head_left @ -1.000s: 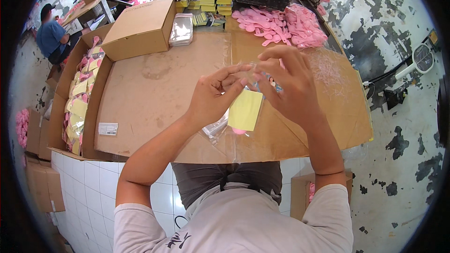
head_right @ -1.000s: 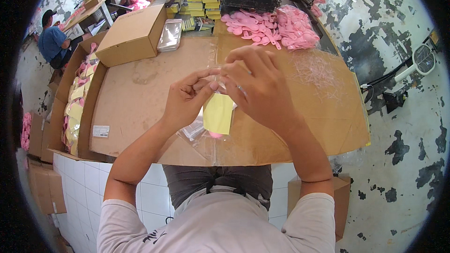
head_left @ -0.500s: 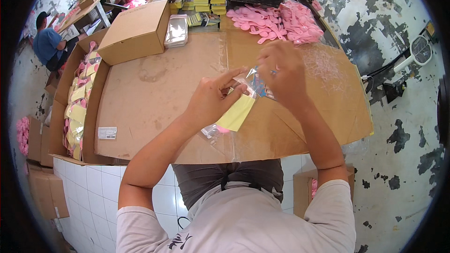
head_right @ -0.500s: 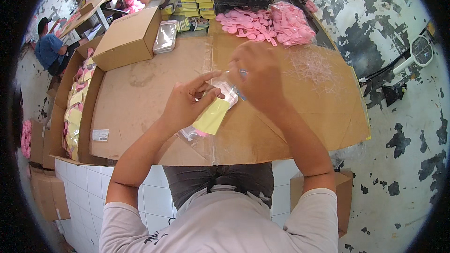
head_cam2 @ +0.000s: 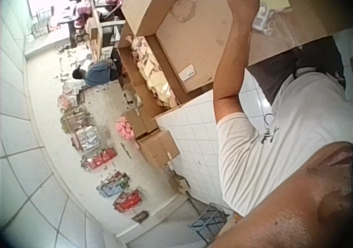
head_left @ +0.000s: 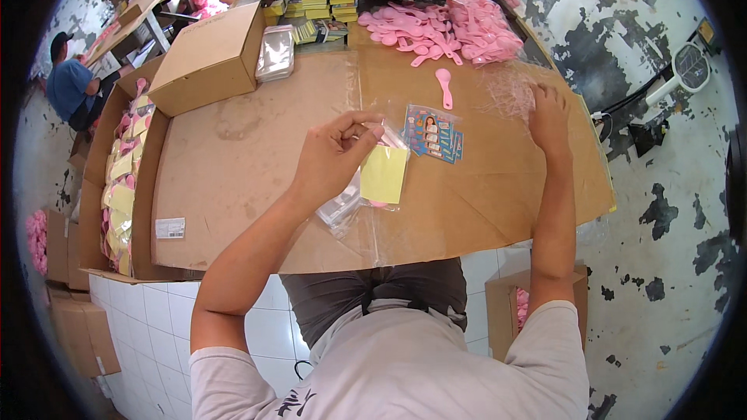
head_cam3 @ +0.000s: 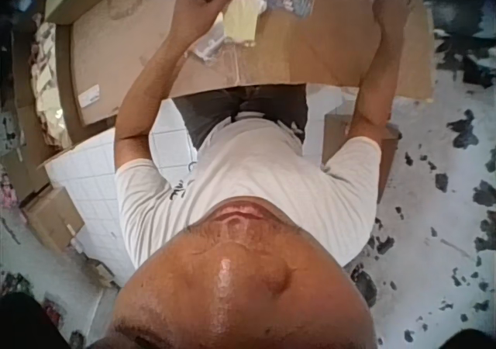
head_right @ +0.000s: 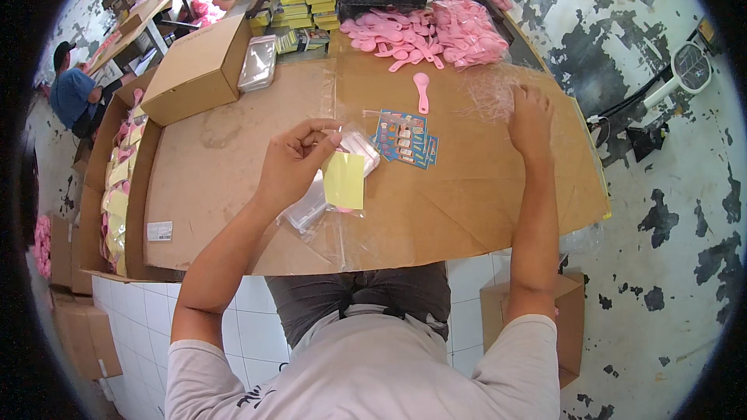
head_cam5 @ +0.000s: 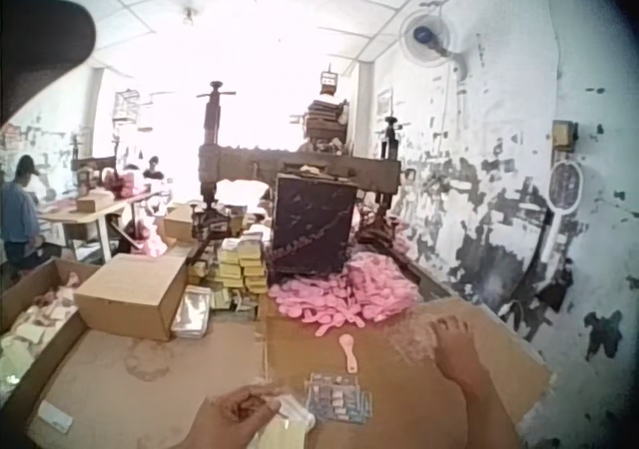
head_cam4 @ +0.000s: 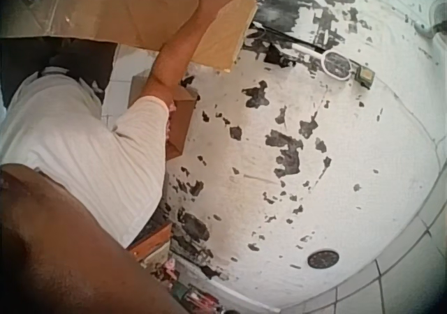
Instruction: Packaging small plastic items with brand cards into clear plastic sleeves at a workstation.
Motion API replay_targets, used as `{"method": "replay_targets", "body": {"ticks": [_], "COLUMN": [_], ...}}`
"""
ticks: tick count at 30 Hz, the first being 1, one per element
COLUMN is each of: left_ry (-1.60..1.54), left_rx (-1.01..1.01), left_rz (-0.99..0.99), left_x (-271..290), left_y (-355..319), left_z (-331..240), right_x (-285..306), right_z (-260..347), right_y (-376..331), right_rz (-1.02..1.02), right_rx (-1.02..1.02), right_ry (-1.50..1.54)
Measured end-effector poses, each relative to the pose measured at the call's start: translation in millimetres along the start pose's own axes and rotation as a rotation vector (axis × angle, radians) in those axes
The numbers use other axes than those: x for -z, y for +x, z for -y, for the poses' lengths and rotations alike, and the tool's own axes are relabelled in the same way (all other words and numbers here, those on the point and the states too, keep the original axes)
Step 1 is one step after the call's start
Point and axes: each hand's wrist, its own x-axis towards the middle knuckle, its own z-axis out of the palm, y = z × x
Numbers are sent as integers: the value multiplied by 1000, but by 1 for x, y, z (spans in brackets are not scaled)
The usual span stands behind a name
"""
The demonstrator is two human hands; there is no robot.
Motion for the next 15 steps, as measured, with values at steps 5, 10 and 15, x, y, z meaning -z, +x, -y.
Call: {"method": "replay_targets", "body": {"ticks": [5, 10, 15], "left_ry": [48, 70, 111], "left_rx": [-1, -35, -44], "left_rz": [-33, -62, -71], "left_x": [-3, -4, -3], "left_y": [0, -3, 0], "left_z": [-1, 1, -1], "right_x": [68, 104, 88], "right_z": [107, 170, 113], "right_y": [9, 12, 18], "right_rz": [265, 246, 455], "right_rx": [-122, 133, -168], "right_ry": [1044, 983, 1312]}}
